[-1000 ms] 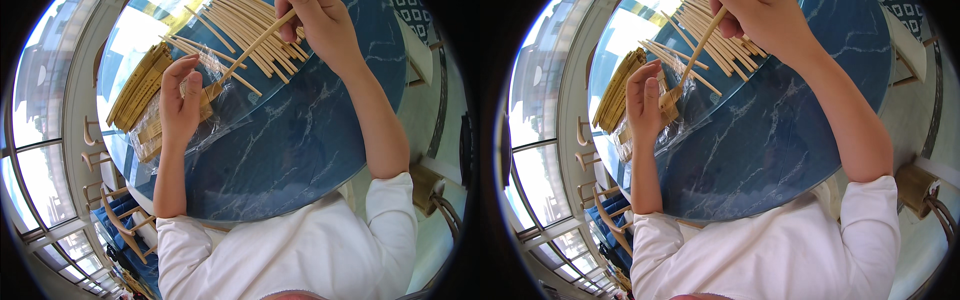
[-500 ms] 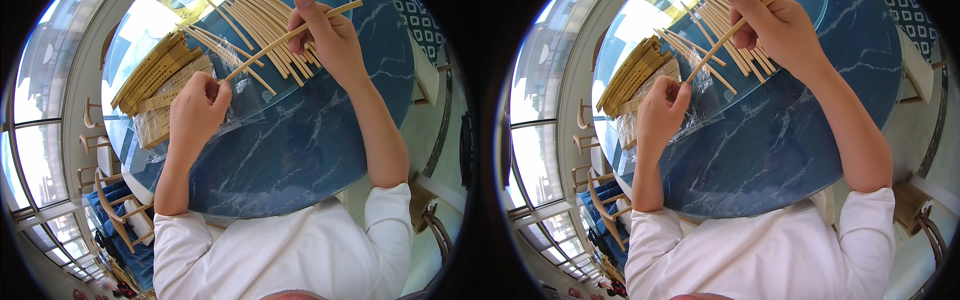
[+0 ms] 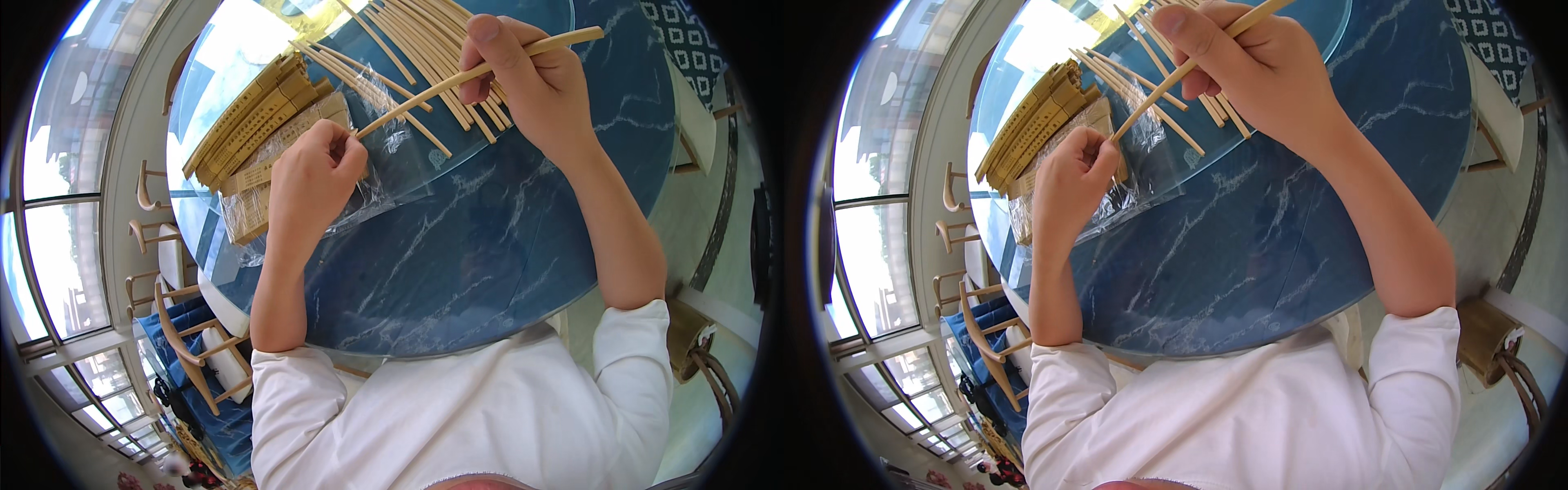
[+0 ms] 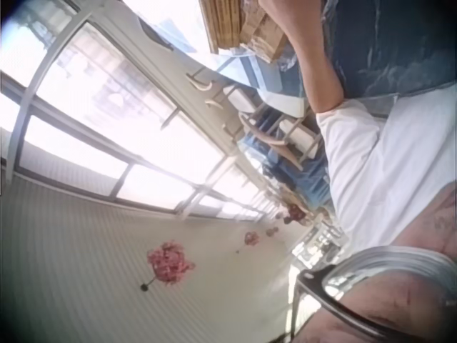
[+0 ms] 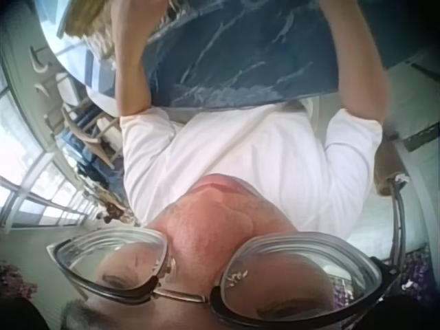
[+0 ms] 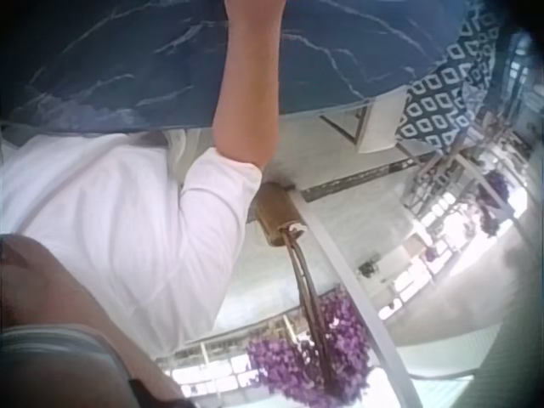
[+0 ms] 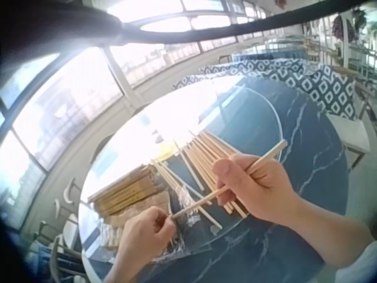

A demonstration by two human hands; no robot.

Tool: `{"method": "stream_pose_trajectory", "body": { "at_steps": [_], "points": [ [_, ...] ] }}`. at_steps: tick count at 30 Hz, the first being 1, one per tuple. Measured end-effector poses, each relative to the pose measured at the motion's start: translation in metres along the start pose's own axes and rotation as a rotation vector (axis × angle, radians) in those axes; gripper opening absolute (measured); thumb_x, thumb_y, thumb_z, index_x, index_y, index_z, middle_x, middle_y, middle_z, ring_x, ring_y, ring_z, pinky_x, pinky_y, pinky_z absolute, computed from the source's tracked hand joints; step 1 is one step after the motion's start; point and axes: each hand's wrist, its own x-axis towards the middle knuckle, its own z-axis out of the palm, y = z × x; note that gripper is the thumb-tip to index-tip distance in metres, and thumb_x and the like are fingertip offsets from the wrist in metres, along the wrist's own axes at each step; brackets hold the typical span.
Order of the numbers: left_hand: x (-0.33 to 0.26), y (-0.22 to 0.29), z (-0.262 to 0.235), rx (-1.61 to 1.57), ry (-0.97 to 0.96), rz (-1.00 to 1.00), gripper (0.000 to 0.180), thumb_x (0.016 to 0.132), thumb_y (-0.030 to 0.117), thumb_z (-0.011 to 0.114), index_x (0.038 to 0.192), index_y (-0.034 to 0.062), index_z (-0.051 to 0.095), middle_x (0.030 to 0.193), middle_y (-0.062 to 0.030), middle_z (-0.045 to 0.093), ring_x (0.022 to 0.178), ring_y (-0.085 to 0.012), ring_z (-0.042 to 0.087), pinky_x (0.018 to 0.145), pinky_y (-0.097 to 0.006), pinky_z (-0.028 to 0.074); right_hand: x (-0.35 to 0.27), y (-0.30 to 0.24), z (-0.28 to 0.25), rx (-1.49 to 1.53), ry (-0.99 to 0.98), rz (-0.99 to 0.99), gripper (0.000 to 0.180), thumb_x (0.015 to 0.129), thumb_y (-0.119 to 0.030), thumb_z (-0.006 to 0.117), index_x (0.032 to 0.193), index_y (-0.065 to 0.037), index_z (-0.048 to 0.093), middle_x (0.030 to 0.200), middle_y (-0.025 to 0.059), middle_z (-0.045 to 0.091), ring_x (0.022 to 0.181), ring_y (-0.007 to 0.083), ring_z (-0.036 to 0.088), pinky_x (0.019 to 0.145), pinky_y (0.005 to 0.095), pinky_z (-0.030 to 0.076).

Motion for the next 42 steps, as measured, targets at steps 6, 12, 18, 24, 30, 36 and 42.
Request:
{"method": "stream_pose_trajectory", "body": {
  "at_steps": [6, 12, 18, 24, 30, 36, 42],
  "points": [
    [0.007, 0.004, -0.017, -0.045, 0.042, -0.072, 0.021, 0.099, 0.021, 0.070, 0.096, 0.0009, 0.072, 0.076, -0.0004, 0.067, 0.067, -0.0065, 0.060, 0.065, -0.026, 0.050, -0.004, -0.008, 0.007, 0.068, 0.011, -0.147, 0.038, 0.108, -0.038, 0.066, 0.089, -0.005, 0.074, 0.074, 0.0051, 0.071, 0.067, 0.0110, 0.070, 0.064, 0.0243, 0.055],
    [0.017, 0.008, -0.030, -0.095, 0.080, -0.087, 0.022, 0.095, 0.023, 0.073, 0.094, 0.0011, 0.074, 0.073, -0.0006, 0.068, 0.064, -0.0057, 0.058, 0.061, -0.025, 0.048, 0.006, -0.009, 0.005, 0.395, -0.078, -0.288, 0.029, 0.109, -0.021, 0.067, 0.086, -0.002, 0.069, 0.071, 0.0009, 0.064, 0.057, 0.0049, 0.050, 0.052, 0.0239, 0.036],
    [0.021, 0.002, -0.048, -0.299, -0.002, -0.117, 0.018, 0.099, 0.018, 0.072, 0.097, -0.0006, 0.072, 0.079, 0.0010, 0.067, 0.069, -0.0029, 0.056, 0.064, -0.019, 0.043, 0.004, -0.002, 0.030, 0.108, -0.071, -0.533, 0.021, 0.108, -0.019, 0.065, 0.095, -0.004, 0.069, 0.077, 0.0028, 0.066, 0.059, 0.0114, 0.055, 0.053, 0.0276, 0.039],
    [0.014, 0.016, -0.040, -0.308, -0.020, -0.116, 0.016, 0.100, 0.015, 0.072, 0.098, -0.0010, 0.071, 0.080, 0.0017, 0.066, 0.069, -0.0011, 0.055, 0.062, -0.018, 0.041, -0.005, -0.001, 0.036, -0.201, -0.040, -0.326, 0.036, 0.101, -0.042, 0.071, 0.101, -0.006, 0.072, 0.075, 0.0112, 0.073, 0.063, 0.0249, 0.071, 0.060, 0.0320, 0.053],
    [0.015, 0.011, -0.035, -0.293, -0.014, -0.101, 0.019, 0.099, 0.017, 0.072, 0.097, -0.0013, 0.071, 0.076, 0.0022, 0.064, 0.067, -0.0022, 0.053, 0.060, -0.020, 0.041, -0.007, -0.005, 0.028, -0.167, -0.159, -0.076, 0.035, 0.103, -0.039, 0.073, 0.107, -0.005, 0.070, 0.084, 0.0108, 0.074, 0.070, 0.0182, 0.072, 0.063, 0.0280, 0.054],
    [0.022, 0.002, -0.034, -0.169, 0.018, -0.129, 0.022, 0.095, 0.023, 0.073, 0.093, 0.0008, 0.074, 0.072, 0.0015, 0.064, 0.063, -0.0050, 0.054, 0.058, -0.024, 0.043, 0.007, 0.006, 0.006, 0.196, -0.070, -0.047, 0.024, 0.106, -0.024, 0.069, 0.120, -0.005, 0.065, 0.091, 0.0072, 0.076, 0.080, 0.0167, 0.073, 0.068, 0.0244, 0.056],
    [0.019, 0.004, -0.037, -0.153, 0.001, -0.112, 0.023, 0.096, 0.024, 0.072, 0.093, 0.0013, 0.073, 0.069, 0.0031, 0.062, 0.062, -0.0032, 0.052, 0.057, -0.023, 0.041, 0.000, -0.001, 0.016, -0.004, 0.041, -0.198, 0.013, 0.106, -0.010, 0.068, 0.118, -0.004, 0.067, 0.102, 0.0105, 0.079, 0.097, 0.0149, 0.079, 0.082, 0.0223, 0.060]
  ]
}}
